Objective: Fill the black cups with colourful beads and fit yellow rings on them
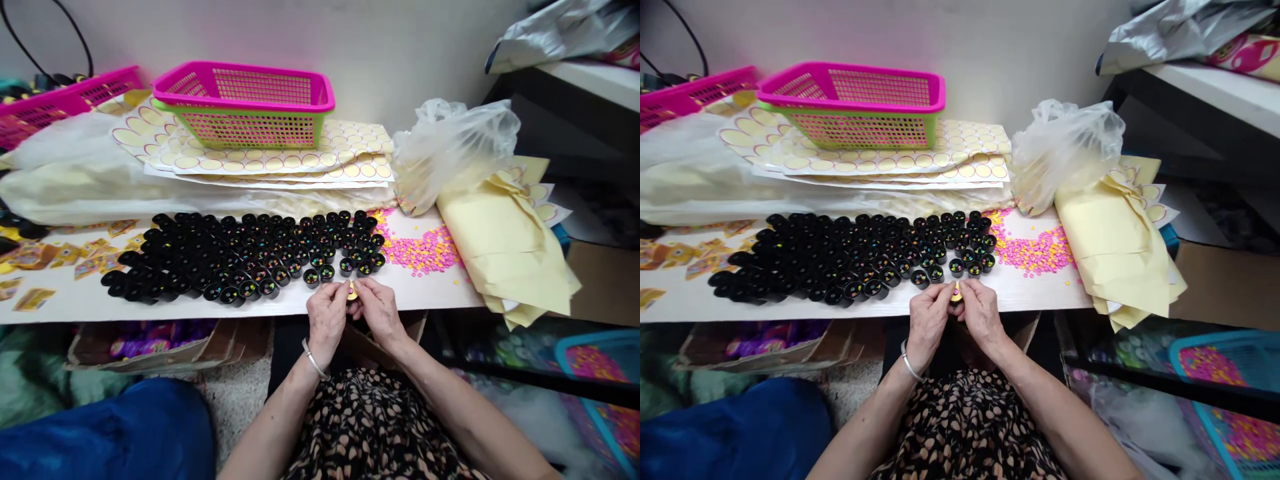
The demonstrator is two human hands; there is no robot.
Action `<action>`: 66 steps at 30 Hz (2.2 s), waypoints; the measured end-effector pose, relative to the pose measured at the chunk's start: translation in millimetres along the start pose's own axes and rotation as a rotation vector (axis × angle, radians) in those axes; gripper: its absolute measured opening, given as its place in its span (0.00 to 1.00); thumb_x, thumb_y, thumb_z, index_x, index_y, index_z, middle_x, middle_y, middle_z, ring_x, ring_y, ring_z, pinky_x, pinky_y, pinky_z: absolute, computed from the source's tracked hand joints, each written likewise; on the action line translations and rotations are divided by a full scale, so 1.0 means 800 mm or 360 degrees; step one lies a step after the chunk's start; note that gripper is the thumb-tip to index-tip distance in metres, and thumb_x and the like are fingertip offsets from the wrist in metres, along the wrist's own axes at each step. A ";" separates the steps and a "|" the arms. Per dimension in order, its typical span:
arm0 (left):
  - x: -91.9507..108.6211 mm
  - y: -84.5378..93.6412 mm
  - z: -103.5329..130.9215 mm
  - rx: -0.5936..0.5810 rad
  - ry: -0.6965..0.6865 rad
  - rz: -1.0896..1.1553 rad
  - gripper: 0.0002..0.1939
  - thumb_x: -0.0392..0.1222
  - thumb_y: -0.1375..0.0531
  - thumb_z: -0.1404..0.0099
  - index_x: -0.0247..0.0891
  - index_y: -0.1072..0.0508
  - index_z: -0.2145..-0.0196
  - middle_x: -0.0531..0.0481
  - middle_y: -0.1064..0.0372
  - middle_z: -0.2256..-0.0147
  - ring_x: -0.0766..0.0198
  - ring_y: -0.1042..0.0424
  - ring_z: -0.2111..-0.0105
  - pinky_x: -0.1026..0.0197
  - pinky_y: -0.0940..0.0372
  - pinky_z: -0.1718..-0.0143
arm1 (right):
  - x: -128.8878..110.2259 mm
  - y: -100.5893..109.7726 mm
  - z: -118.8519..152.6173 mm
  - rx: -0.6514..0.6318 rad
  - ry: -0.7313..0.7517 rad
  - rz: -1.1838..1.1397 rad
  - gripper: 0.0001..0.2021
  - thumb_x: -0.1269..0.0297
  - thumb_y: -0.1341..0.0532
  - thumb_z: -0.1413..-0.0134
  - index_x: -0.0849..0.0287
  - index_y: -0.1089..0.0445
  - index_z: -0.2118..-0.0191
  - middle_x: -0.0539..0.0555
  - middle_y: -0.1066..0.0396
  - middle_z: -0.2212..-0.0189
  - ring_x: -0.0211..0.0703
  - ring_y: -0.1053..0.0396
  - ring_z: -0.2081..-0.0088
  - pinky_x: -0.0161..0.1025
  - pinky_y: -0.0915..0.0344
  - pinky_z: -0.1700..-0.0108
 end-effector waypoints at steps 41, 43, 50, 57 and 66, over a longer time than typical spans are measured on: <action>-0.016 -0.001 -0.011 0.0111 -0.0145 -0.0076 0.23 0.59 0.43 0.43 0.35 0.36 0.81 0.55 0.44 0.81 0.71 0.44 0.79 0.68 0.47 0.78 | 0.031 -0.018 -0.006 0.0033 -0.0142 -0.0437 0.18 0.48 0.41 0.52 0.60 0.39 0.72 0.44 0.36 0.81 0.31 0.37 0.87 0.28 0.37 0.86; -0.017 -0.001 -0.012 0.0126 -0.0169 -0.0082 0.23 0.59 0.43 0.43 0.35 0.36 0.82 0.55 0.44 0.82 0.71 0.44 0.79 0.68 0.47 0.78 | 0.031 -0.016 -0.008 0.0082 -0.0084 -0.0356 0.17 0.49 0.41 0.53 0.60 0.42 0.73 0.43 0.38 0.83 0.31 0.38 0.88 0.28 0.39 0.87; -0.001 -0.001 -0.001 -0.0058 -0.0365 -0.0037 0.21 0.58 0.43 0.42 0.33 0.27 0.73 0.51 0.35 0.74 0.68 0.38 0.73 0.67 0.42 0.71 | 0.019 -0.016 -0.007 0.0072 0.0015 -0.0291 0.18 0.48 0.41 0.54 0.59 0.43 0.74 0.42 0.39 0.85 0.30 0.40 0.89 0.27 0.41 0.89; 0.010 -0.007 0.025 -0.0482 -0.0475 -0.0021 0.23 0.50 0.32 0.54 0.35 0.25 0.61 0.51 0.34 0.67 0.70 0.39 0.74 0.67 0.43 0.73 | 0.000 0.010 0.039 -0.0148 0.0092 -0.0440 0.20 0.46 0.41 0.51 0.62 0.36 0.69 0.47 0.35 0.78 0.31 0.35 0.80 0.29 0.34 0.81; 0.058 -0.020 0.076 -0.0608 -0.0985 -0.0193 0.17 0.49 0.32 0.51 0.38 0.25 0.65 0.48 0.32 0.66 0.62 0.36 0.63 0.61 0.40 0.61 | 0.010 0.074 0.108 -0.0348 0.0181 -0.0645 0.28 0.58 0.31 0.59 0.55 0.34 0.50 0.57 0.33 0.52 0.41 0.30 0.59 0.39 0.29 0.61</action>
Point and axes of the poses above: each hand's wrist, its own z-axis away from the middle knuckle, its own y-axis out of the back of the hand, x = y × z, the point moved 6 cm from there along -z, towards the middle knuckle
